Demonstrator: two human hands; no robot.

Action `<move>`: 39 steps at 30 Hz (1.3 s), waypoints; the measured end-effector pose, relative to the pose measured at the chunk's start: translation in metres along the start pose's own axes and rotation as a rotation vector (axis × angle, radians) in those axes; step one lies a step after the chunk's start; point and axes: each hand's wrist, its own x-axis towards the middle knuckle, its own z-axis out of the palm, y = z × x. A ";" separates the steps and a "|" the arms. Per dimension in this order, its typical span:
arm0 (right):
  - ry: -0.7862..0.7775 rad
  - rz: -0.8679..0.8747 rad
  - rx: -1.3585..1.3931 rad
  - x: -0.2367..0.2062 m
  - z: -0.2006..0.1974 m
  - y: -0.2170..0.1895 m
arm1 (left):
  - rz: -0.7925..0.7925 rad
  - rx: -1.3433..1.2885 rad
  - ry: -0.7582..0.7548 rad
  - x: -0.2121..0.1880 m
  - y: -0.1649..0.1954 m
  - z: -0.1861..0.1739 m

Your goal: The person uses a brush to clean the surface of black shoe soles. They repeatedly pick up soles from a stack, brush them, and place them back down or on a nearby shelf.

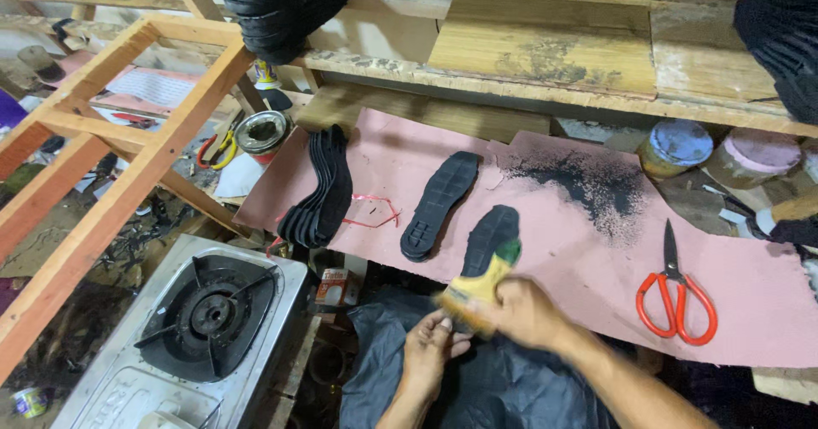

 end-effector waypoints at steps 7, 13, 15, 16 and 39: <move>0.054 0.299 -0.257 0.043 -0.029 0.015 | 0.026 0.141 0.026 -0.001 0.004 -0.004; 0.328 0.648 0.160 0.065 -0.060 0.040 | 0.112 0.272 0.028 -0.021 0.040 0.012; 0.515 0.675 0.015 0.065 -0.069 0.056 | 0.152 0.465 0.090 -0.029 0.062 0.018; 0.563 0.607 -0.141 0.062 -0.072 0.064 | 0.174 0.561 0.120 -0.031 0.074 0.021; 0.691 0.626 -0.012 0.016 -0.060 0.107 | 0.766 1.367 0.273 0.023 0.185 0.047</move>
